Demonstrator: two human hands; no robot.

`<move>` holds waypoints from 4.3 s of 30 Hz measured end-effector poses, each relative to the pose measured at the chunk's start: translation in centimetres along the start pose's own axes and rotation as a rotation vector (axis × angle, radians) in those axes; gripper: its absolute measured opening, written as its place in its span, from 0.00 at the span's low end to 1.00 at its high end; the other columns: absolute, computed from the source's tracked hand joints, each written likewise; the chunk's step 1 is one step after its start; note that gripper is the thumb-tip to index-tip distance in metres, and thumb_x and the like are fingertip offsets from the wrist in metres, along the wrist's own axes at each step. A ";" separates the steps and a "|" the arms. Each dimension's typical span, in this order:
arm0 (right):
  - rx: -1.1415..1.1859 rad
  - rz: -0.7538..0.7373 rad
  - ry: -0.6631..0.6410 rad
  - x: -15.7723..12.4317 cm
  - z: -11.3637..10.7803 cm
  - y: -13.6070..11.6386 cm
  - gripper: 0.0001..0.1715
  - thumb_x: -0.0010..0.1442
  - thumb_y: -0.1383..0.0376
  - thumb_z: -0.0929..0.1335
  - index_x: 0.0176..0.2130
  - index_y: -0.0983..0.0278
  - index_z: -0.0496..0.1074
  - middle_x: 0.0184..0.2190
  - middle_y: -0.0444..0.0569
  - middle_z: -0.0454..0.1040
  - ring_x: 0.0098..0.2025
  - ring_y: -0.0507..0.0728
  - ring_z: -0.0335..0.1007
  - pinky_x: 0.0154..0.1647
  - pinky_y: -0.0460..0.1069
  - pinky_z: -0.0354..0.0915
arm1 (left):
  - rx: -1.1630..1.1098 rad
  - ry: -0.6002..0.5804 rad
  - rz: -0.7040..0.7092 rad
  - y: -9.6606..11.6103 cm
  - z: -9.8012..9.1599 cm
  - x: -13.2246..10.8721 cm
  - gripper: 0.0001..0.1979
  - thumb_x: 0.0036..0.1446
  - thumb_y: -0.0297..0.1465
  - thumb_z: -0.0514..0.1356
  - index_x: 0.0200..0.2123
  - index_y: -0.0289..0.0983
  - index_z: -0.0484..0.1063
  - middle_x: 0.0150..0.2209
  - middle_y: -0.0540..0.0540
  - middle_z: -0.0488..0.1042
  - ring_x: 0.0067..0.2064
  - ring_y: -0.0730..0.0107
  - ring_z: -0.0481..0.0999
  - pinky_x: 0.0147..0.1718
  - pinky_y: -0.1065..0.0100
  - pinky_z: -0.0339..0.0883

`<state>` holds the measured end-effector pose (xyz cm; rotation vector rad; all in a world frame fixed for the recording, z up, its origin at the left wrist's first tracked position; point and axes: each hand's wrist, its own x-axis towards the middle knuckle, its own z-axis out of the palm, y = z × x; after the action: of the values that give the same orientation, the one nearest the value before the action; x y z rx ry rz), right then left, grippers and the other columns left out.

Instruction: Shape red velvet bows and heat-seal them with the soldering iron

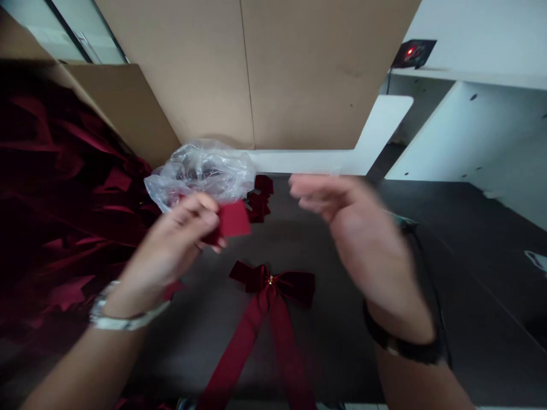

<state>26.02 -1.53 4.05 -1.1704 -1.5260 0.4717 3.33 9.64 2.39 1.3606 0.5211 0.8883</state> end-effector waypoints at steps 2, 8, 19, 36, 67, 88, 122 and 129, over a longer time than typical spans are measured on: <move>0.032 0.069 -0.123 -0.4 2.1 2.8 0.20 0.66 0.52 0.62 0.52 0.58 0.68 0.53 0.54 0.69 0.55 0.60 0.67 0.55 0.56 0.65 | 0.007 -0.128 -0.184 -2.3 0.8 0.3 0.13 0.54 0.37 0.65 0.30 0.36 0.64 0.23 0.54 0.68 0.24 0.77 0.72 0.24 0.75 0.67; 0.169 0.374 -0.289 -3.2 5.5 9.3 0.18 0.59 0.61 0.68 0.49 0.62 0.68 0.44 0.53 0.74 0.42 0.56 0.73 0.43 0.52 0.70 | -0.072 -0.302 -0.383 -9.4 1.2 -0.3 0.18 0.53 0.43 0.64 0.33 0.35 0.64 0.25 0.51 0.71 0.26 0.76 0.73 0.28 0.73 0.69; 0.069 0.227 -0.158 -3.9 6.4 9.2 0.07 0.58 0.68 0.66 0.35 0.61 0.76 0.30 0.47 0.72 0.30 0.53 0.70 0.29 0.47 0.65 | -0.094 -0.287 -0.525 -10.2 0.6 -0.2 0.20 0.49 0.44 0.67 0.34 0.34 0.66 0.30 0.46 0.77 0.32 0.70 0.79 0.32 0.71 0.72; 0.280 0.555 -0.160 -3.9 6.1 10.2 0.11 0.53 0.59 0.72 0.35 0.63 0.75 0.30 0.48 0.77 0.31 0.53 0.73 0.32 0.47 0.71 | -0.062 -0.231 -0.568 -10.1 0.5 0.0 0.19 0.48 0.42 0.68 0.33 0.32 0.70 0.30 0.45 0.79 0.31 0.72 0.79 0.32 0.72 0.71; 0.388 0.736 -0.424 -3.8 6.3 8.9 0.15 0.58 0.56 0.68 0.30 0.66 0.68 0.19 0.44 0.72 0.19 0.49 0.66 0.20 0.43 0.61 | 0.122 -0.215 -0.442 -8.9 0.9 -0.3 0.09 0.51 0.33 0.64 0.30 0.32 0.71 0.23 0.49 0.75 0.24 0.76 0.75 0.26 0.74 0.69; 0.800 0.861 -0.354 -3.7 5.5 9.5 0.26 0.55 0.46 0.70 0.27 0.66 0.68 0.14 0.42 0.69 0.12 0.45 0.56 0.12 0.40 0.49 | 1.020 -0.142 0.786 -9.1 0.3 -0.9 0.06 0.61 0.24 0.57 0.38 0.34 0.74 0.28 0.46 0.75 0.32 0.70 0.71 0.32 0.69 0.64; 0.443 0.631 0.033 -4.1 7.2 9.9 0.20 0.53 0.53 0.73 0.25 0.64 0.65 0.19 0.40 0.63 0.21 0.48 0.57 0.24 0.45 0.56 | 0.340 -0.203 -0.203 -10.3 2.6 -1.0 0.14 0.61 0.34 0.53 0.28 0.33 0.73 0.25 0.49 0.73 0.28 0.74 0.69 0.29 0.74 0.61; 0.501 0.598 0.100 -4.2 7.3 9.9 0.21 0.55 0.53 0.72 0.25 0.63 0.63 0.20 0.39 0.62 0.21 0.47 0.56 0.23 0.44 0.55 | 0.529 -0.175 -0.086 -10.4 2.3 -1.2 0.14 0.62 0.33 0.53 0.28 0.34 0.73 0.25 0.49 0.74 0.27 0.73 0.70 0.29 0.74 0.60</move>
<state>23.15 1.24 -8.37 -1.2045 -0.8709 1.1051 6.85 7.61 -7.50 1.8599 0.7030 0.5702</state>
